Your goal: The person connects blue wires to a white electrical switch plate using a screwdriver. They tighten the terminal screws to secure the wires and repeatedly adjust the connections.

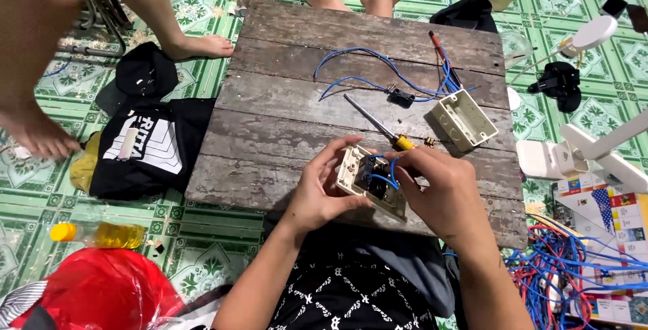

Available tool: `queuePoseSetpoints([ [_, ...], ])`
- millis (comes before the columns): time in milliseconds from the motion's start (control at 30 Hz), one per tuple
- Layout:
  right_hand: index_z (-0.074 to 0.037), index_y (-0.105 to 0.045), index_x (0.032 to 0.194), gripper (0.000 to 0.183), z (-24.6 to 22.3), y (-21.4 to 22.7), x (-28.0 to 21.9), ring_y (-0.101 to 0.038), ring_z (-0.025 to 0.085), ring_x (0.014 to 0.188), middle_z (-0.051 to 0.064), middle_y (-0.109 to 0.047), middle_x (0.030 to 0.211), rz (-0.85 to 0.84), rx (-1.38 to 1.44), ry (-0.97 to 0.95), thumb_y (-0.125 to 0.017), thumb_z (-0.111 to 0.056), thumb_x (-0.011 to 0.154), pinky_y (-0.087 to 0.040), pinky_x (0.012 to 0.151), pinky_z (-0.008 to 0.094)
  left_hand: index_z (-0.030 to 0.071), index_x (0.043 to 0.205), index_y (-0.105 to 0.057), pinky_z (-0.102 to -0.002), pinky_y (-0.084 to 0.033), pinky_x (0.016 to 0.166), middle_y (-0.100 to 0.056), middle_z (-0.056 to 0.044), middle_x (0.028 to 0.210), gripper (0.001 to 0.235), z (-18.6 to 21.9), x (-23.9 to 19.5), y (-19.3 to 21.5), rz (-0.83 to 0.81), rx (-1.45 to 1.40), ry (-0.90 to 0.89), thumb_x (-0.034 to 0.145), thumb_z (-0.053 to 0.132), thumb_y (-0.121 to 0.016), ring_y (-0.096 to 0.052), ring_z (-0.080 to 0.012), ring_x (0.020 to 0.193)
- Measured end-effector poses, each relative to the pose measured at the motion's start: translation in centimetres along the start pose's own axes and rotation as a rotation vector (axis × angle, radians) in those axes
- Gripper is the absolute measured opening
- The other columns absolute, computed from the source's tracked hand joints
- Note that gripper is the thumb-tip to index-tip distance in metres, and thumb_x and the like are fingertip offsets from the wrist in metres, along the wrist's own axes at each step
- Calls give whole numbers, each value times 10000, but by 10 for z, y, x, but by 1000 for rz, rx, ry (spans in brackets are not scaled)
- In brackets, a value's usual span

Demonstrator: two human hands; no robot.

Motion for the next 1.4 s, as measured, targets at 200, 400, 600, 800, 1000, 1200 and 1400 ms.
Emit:
queuePoseSetpoints([
  [200, -108, -706, 849, 156, 2, -7, 0, -750, 307, 691, 56, -738, 732, 5, -31, -4, -780, 23, 805, -583, 631, 383, 39, 1475, -457, -368, -581, 990, -625, -222, 1336, 1004, -8, -3, 5, 27, -41, 10, 600, -33, -942, -598, -257, 1236],
  [400, -87, -766, 995, 189, -12, 2, 4, -765, 327, 765, 105, -775, 830, 23, 74, 69, -762, 33, 849, -603, 683, 395, 30, 1473, -466, -346, -540, 1050, -610, -196, 1376, 969, -21, -3, 16, 15, -86, 0, 624, -28, -929, -570, -247, 1275],
  [600, -54, -760, 1183, 325, -24, 9, -1, -774, 330, 971, 108, -801, 1090, 102, 137, 118, -617, 93, 930, -616, 793, 409, -11, 1467, -446, -349, -529, 1064, -581, -183, 1390, 942, -19, -3, 14, 58, -255, -15, 662, 56, -930, -573, -248, 1267],
  [800, 5, -676, 1297, 437, -21, 11, -6, -697, 399, 1139, 234, -649, 1363, 94, 155, 112, -767, -57, 875, -592, 925, 470, 11, 1483, -416, -314, -546, 1041, -550, -164, 1425, 939, -21, -3, 22, 56, -297, -19, 682, 33, -905, -584, -237, 1255],
  [1000, -51, -233, 1630, 1305, 18, -33, -36, -551, 350, 1333, 230, -550, 1485, -84, 537, -131, -970, -262, 574, -420, 1114, 488, 40, 1471, -378, -325, -571, 1007, -553, -240, 1422, 943, -13, -9, 23, 52, -318, 8, 679, -48, -882, -603, -277, 1248],
  [1200, 6, -310, 1593, 1174, 35, -53, -46, -671, 371, 1215, 221, -687, 1307, 2, 431, -117, -970, -115, 631, -520, 1034, 458, 67, 1502, -416, -363, -570, 1008, -529, -202, 1488, 1034, -8, -11, 24, -29, 87, 167, 614, -57, -932, -556, -296, 1308],
  [1400, 5, -405, 1561, 1077, 31, -75, -54, -676, 409, 1169, 216, -687, 1298, 58, 281, -48, -961, -187, 658, -531, 1001, 522, 63, 1366, -578, -664, -342, 1121, -351, -359, 1539, 715, 30, -6, 19, -92, 838, 61, 719, 142, -871, -399, -610, 1345],
])
Point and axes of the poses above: each hand's wrist, its own x-axis towards the middle knuckle, its own y-axis out of the back of the hand, z = x × y, the point moved 9 cm from there along x, towards the middle knuckle
